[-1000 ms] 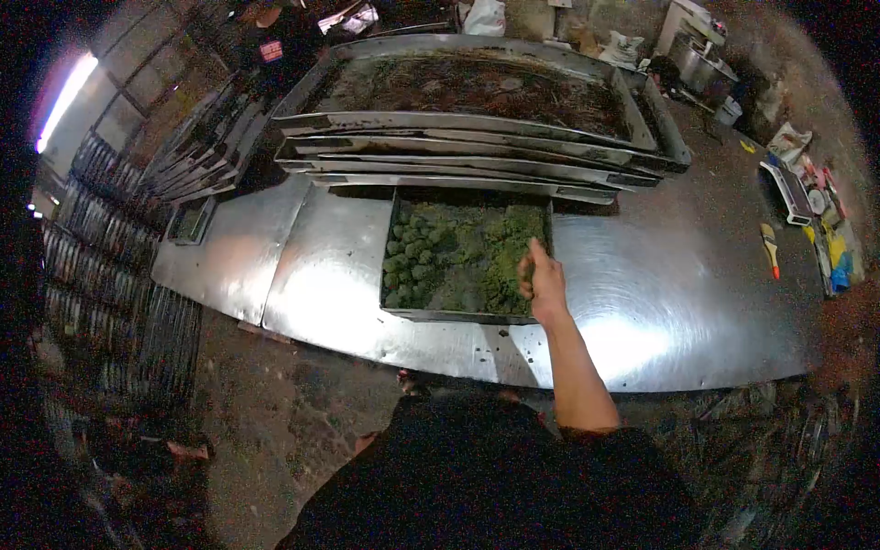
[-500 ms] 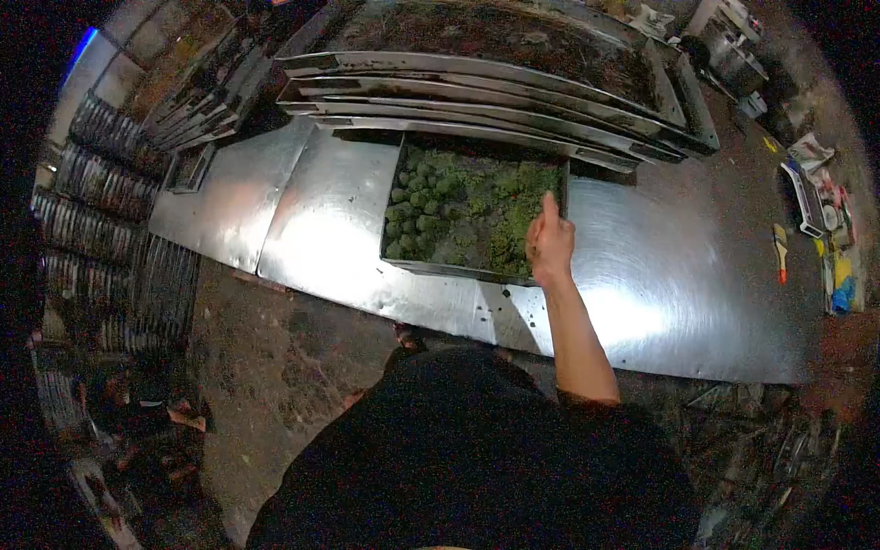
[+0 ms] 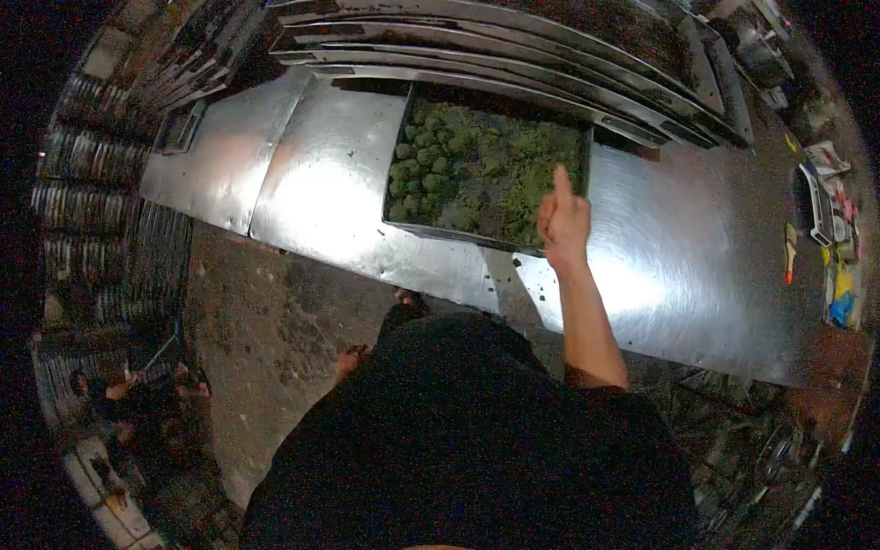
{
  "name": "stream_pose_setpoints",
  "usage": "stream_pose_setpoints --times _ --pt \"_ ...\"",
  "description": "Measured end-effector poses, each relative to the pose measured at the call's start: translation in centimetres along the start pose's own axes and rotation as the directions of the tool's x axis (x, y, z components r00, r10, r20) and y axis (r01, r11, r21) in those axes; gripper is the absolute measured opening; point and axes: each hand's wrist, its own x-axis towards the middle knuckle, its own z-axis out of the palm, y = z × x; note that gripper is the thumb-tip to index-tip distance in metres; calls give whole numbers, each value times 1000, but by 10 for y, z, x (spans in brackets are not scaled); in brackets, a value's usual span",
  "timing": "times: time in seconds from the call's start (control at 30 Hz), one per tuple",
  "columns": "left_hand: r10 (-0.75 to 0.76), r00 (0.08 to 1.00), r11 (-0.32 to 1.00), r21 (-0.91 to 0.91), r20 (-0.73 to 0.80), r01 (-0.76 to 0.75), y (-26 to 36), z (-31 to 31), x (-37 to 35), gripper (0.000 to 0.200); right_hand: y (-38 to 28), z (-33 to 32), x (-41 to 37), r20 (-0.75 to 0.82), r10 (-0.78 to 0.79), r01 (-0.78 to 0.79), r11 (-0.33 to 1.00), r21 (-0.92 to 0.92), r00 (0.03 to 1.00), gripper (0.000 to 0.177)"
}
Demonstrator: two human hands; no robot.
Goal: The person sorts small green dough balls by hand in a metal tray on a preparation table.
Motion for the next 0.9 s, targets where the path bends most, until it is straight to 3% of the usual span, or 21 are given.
stream_pose_setpoints --times 0.03,0.07,0.13,0.17,0.2,0.23,0.27,0.3,0.33,0.37,0.4,0.47,0.5,0.53,0.6,0.67,0.7,0.73,0.8,0.87,0.9 --pt "-11 999 998 -59 48 14 1 -5 5 24 -6 -2 -3 -47 -30 26 997 -74 998 56" --pt "-14 996 992 -121 93 25 4 -10 10 24 -13 -9 -10 28 -52 55 992 -115 998 51" --pt "-18 998 988 -153 52 26 -6 -23 28 26 -20 -16 -23 40 -83 92 902 -422 996 43" --pt "-33 999 984 -176 21 37 -15 -27 32 27 -22 -17 -30 56 -77 94 899 -429 995 43" --pt "-39 999 980 -192 21 42 -16 -29 29 27 -25 -19 -36 55 10 9 939 -344 998 38" --pt "50 998 993 113 -42 -45 -16 -29 27 28 -27 -19 -38 57 97 -79 963 -258 994 34" --pt "156 985 903 415 -72 -113 -18 -31 30 29 -25 -18 -35 61 95 -75 960 -270 994 34" --pt "157 985 906 406 -67 -117 -20 -33 32 29 -17 -17 -28 -31 199 -201 979 -39 979 32" --pt "76 995 980 186 -57 -64 -21 -38 32 28 -11 -15 -22 -93 318 -294 933 209 944 30" --pt "0 1000 999 -39 -30 -1 -17 -40 32 27 -8 -7 -19 4 285 -279 937 210 959 37" --pt "3 1000 999 -37 -30 -4 -13 -39 34 27 0 -4 -13 4 283 -278 937 213 959 37" --pt "23 995 986 165 -100 -6 -10 -31 35 24 15 0 0 122 262 -270 961 55 957 44" --pt "16 995 985 174 -100 2 -3 -27 28 24 13 33 -7 -27 213 -213 977 3 977 54" --pt "13 992 994 113 -122 1 7 -23 22 22 17 41 -1 -38 217 -217 976 4 975 54" --pt "12 991 999 46 -135 -6 11 -26 32 21 19 56 14 228 291 -302 953 11 929 45" --pt "-26 980 997 -69 198 40 12 -41 47 22 14 83 22 195 232 -238 971 10 953 38" --pt "-30 979 996 -71 200 45 11 -40 48 22 11 93 26 161 175 -179 984 13 971 34" --pt "-2 989 995 -97 149 16 9 -39 50 23 15 89 38 157 181 -184 983 9 971 34" --pt "20 995 993 -115 96 -9 17 -26 28 23 25 69 64 261 331 -370 922 117 907 30" --pt "136 973 977 187 -184 -101 28 -3 -7 25 17 88 63 149 309 -322 944 77 939 33" --pt "134 974 976 195 -181 -98 19 -15 6 25 16 91 77 352 317 -348 937 29 881 37"
